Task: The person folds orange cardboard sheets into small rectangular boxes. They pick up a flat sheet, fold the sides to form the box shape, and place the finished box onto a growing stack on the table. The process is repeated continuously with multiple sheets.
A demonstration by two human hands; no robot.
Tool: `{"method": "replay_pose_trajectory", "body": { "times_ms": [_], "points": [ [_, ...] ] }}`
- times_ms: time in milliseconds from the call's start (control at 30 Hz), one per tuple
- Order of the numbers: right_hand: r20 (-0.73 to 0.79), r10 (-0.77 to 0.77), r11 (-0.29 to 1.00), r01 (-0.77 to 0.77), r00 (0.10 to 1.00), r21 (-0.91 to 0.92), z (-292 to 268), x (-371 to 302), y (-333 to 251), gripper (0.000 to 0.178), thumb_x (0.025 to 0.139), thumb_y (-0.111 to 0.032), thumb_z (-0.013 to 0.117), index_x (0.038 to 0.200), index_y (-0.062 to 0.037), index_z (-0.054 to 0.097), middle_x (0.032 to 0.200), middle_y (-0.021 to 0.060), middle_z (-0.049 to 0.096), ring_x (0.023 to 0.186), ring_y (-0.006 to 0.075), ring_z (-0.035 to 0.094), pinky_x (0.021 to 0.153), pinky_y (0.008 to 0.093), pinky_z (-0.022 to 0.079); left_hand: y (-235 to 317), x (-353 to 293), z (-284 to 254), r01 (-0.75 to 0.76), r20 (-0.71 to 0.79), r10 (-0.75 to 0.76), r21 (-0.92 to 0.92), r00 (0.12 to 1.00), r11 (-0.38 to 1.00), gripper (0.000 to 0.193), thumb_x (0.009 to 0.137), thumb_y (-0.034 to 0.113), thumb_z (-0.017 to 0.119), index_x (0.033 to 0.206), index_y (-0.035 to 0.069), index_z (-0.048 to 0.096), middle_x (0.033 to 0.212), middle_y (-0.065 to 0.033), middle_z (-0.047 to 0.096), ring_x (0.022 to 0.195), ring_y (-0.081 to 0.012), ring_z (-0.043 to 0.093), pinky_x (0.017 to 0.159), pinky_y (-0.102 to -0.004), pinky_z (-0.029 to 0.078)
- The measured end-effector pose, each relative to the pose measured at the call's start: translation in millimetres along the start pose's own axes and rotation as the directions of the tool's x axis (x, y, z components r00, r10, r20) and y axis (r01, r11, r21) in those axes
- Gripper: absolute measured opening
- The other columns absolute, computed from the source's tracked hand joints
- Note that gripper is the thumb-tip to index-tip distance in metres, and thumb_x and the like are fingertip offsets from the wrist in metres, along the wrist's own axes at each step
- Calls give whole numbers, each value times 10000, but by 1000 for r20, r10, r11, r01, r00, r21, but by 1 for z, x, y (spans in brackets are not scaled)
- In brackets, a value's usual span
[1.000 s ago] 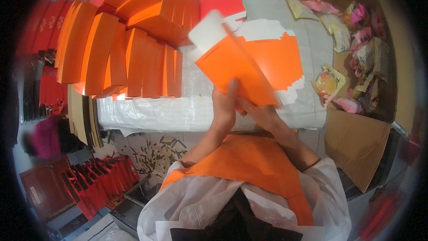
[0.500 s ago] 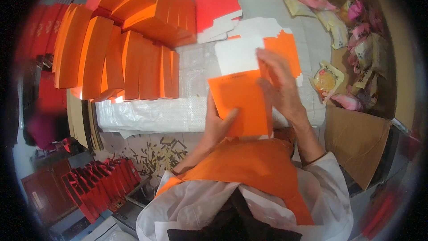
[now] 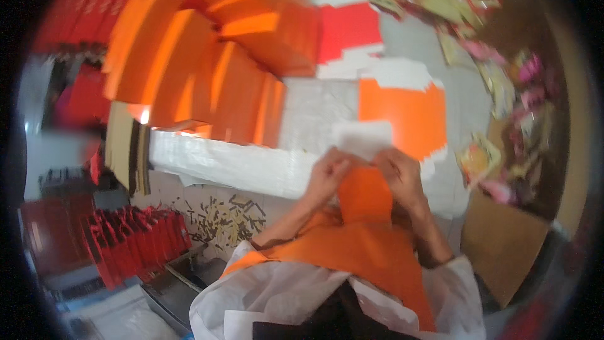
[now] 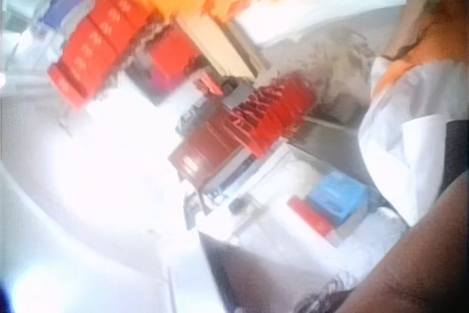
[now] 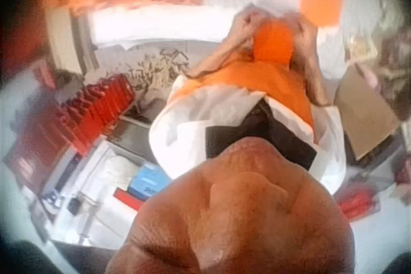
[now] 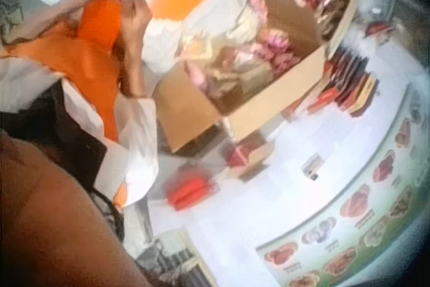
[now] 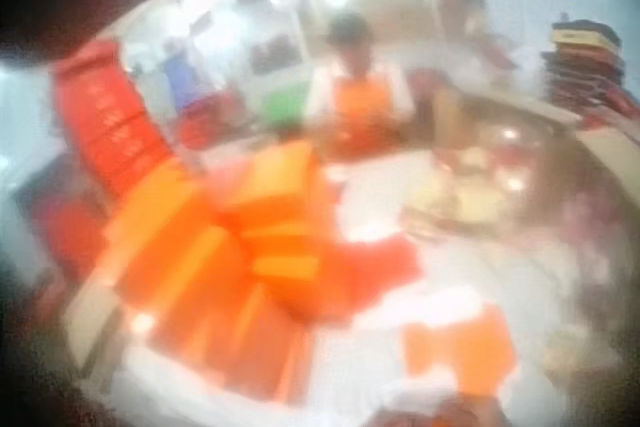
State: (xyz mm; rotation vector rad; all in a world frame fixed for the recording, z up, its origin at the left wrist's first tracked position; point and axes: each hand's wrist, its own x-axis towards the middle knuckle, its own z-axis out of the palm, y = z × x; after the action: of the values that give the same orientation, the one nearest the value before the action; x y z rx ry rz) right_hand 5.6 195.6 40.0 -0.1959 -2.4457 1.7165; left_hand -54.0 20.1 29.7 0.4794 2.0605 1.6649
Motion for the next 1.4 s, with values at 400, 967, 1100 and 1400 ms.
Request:
{"method": "replay_pose_trajectory", "body": {
  "times_ms": [400,967,1100,1400],
  "points": [
    [-172,-12,852,101,985,514,24,7,17,111,787,29,439,878,-22,476,928,94,518,863,160,487,759,278,410,-9,1,26,-366,-370,213,-418,905,831,163,771,28,607,868,35,477,876,-45,484,847,-115,483,753,-240,400],
    [-150,100,925,-37,984,378,16,2,-22,92,826,-30,435,879,-4,505,923,63,529,833,130,476,776,252,385,-4,3,24,-214,-256,165,-179,952,960,177,814,110,586,955,8,549,936,-74,551,860,-153,531,738,-240,425],
    [-95,62,924,-21,994,382,11,4,-15,75,839,-18,460,878,-5,522,911,47,536,805,112,478,739,229,384,-1,10,6,-227,-33,224,-111,974,968,149,834,58,557,977,26,578,981,-51,553,920,-131,522,758,-239,436],
    [-102,-16,960,44,995,276,4,-4,17,93,857,-87,513,892,-13,557,846,17,565,757,72,482,664,211,402,1,-1,10,-125,-118,113,-102,987,987,148,804,-52,495,896,-61,611,1042,-122,593,992,-207,533,851,-286,415]
  ]
}}
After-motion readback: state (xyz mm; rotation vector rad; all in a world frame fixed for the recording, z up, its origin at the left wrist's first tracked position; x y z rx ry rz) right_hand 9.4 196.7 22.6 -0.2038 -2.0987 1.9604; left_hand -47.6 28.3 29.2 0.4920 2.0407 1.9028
